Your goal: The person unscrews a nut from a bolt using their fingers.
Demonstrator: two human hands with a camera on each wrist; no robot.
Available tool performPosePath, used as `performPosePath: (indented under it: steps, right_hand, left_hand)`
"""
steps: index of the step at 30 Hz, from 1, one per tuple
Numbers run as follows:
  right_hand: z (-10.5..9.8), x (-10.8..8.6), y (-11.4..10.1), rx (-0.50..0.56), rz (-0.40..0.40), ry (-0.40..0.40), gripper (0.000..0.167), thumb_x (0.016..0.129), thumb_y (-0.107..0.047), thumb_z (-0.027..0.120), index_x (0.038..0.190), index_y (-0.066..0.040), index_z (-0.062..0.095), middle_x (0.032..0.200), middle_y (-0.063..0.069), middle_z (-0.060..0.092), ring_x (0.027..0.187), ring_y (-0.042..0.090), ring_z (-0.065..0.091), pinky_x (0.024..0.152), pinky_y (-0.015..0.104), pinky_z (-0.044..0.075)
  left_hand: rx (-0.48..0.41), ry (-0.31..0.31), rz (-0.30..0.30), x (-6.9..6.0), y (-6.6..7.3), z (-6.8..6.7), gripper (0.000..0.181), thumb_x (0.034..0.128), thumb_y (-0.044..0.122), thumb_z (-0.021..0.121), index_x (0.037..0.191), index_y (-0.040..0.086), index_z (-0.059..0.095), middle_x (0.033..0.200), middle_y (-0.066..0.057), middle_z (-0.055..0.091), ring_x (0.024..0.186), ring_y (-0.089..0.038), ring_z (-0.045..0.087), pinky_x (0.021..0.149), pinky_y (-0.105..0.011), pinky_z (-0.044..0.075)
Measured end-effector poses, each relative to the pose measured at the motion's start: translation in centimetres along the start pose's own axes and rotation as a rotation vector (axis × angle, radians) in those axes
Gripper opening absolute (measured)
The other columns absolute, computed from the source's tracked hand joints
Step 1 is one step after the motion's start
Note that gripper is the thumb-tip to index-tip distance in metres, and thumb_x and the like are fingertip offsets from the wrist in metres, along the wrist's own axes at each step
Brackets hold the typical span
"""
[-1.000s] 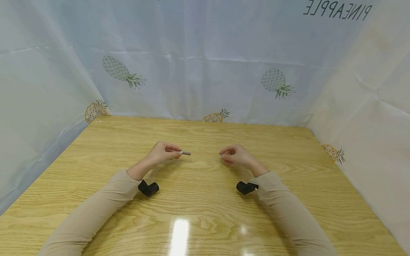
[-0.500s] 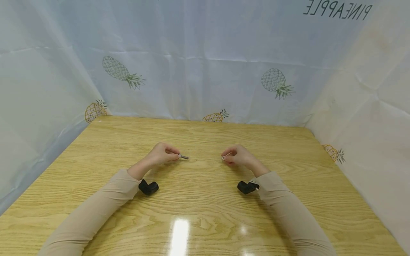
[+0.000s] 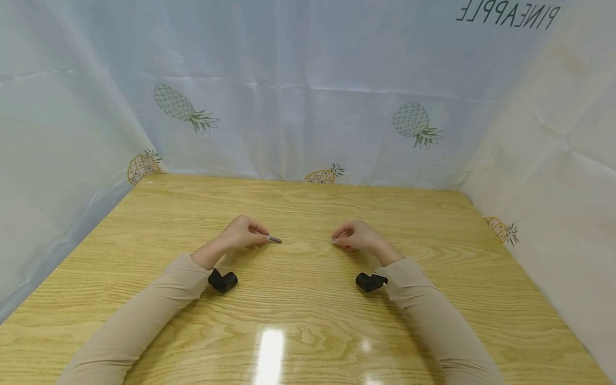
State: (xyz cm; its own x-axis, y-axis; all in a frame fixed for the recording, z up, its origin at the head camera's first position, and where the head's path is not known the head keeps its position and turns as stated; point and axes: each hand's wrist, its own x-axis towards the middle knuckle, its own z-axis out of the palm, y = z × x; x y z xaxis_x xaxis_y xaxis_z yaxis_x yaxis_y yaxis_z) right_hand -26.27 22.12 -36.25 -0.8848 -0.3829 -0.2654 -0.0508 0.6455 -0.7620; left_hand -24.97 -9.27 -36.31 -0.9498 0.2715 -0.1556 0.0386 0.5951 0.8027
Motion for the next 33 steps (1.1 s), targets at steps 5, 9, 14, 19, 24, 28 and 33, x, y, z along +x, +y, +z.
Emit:
performPosePath:
  steps: [5,9,14,19,24,28,33]
  right_hand:
    - [0.14,0.11,0.1,-0.023,-0.006,-0.001,0.031,0.09,-0.013,0.061,0.114,0.007,0.062,0.091,0.011,0.068,0.074,0.008,0.058,0.068,0.025,0.053]
    - [0.19,0.18,0.18,-0.054,-0.006,0.004,0.031,0.09,-0.015,0.062,0.113,0.005,0.062,0.092,0.012,0.068,0.074,0.008,0.057,0.068,0.025,0.052]
    - [0.2,0.18,0.19,-0.069,0.005,0.014,0.03,0.089,-0.015,0.063,0.112,0.004,0.063,0.094,0.012,0.068,0.074,0.007,0.057,0.067,0.024,0.051]
    - [0.25,0.16,0.16,-0.077,0.008,0.023,0.029,0.088,-0.015,0.064,0.11,0.004,0.064,0.089,0.009,0.068,0.071,0.007,0.056,0.064,0.024,0.05]
    - [0.3,0.16,0.17,-0.102,-0.003,0.035,0.025,0.088,-0.013,0.064,0.106,0.004,0.064,0.083,0.006,0.065,0.067,0.008,0.054,0.061,0.023,0.049]
    - [0.41,0.08,0.12,-0.122,-0.028,0.035,0.023,0.087,-0.012,0.064,0.104,0.004,0.064,0.086,0.011,0.067,0.066,0.008,0.054,0.06,0.024,0.049]
    - [0.47,0.08,0.23,-0.134,-0.04,0.038,0.021,0.087,-0.01,0.064,0.103,0.004,0.065,0.089,0.014,0.068,0.066,0.009,0.053,0.059,0.024,0.049]
  left_hand:
    - [0.026,-0.002,-0.003,-0.03,0.09,0.02,0.019,0.0861,0.014,0.066,0.1,0.001,0.071,0.089,-0.013,0.072,0.073,-0.013,0.065,0.06,-0.023,0.05]
    - [0.032,-0.001,0.003,-0.02,0.08,0.05,0.018,0.0864,0.014,0.066,0.098,0.001,0.071,0.088,-0.013,0.072,0.071,-0.013,0.063,0.057,-0.023,0.049]
    - [0.047,0.004,0.009,-0.08,0.08,0.04,0.017,0.0859,0.013,0.066,0.097,0.001,0.072,0.087,-0.013,0.071,0.07,-0.014,0.063,0.055,-0.021,0.047]
    - [0.081,0.007,0.02,-0.13,0.09,0.06,0.017,0.0849,0.012,0.067,0.097,0.0,0.072,0.083,-0.011,0.07,0.068,-0.013,0.058,0.055,-0.019,0.044]
    - [0.125,0.009,0.022,-0.12,0.1,0.07,0.015,0.0845,0.013,0.068,0.094,0.002,0.073,0.079,-0.007,0.068,0.066,-0.011,0.051,0.056,-0.019,0.042]
    - [0.143,0.004,0.015,-0.11,0.14,0.05,0.015,0.0846,0.013,0.068,0.093,0.003,0.074,0.075,-0.006,0.067,0.063,-0.01,0.05,0.055,-0.019,0.041]
    - [0.145,-0.002,0.004,-0.14,0.17,0.04,0.016,0.085,0.012,0.067,0.096,0.002,0.073,0.074,-0.007,0.067,0.059,-0.01,0.051,0.053,-0.019,0.042]
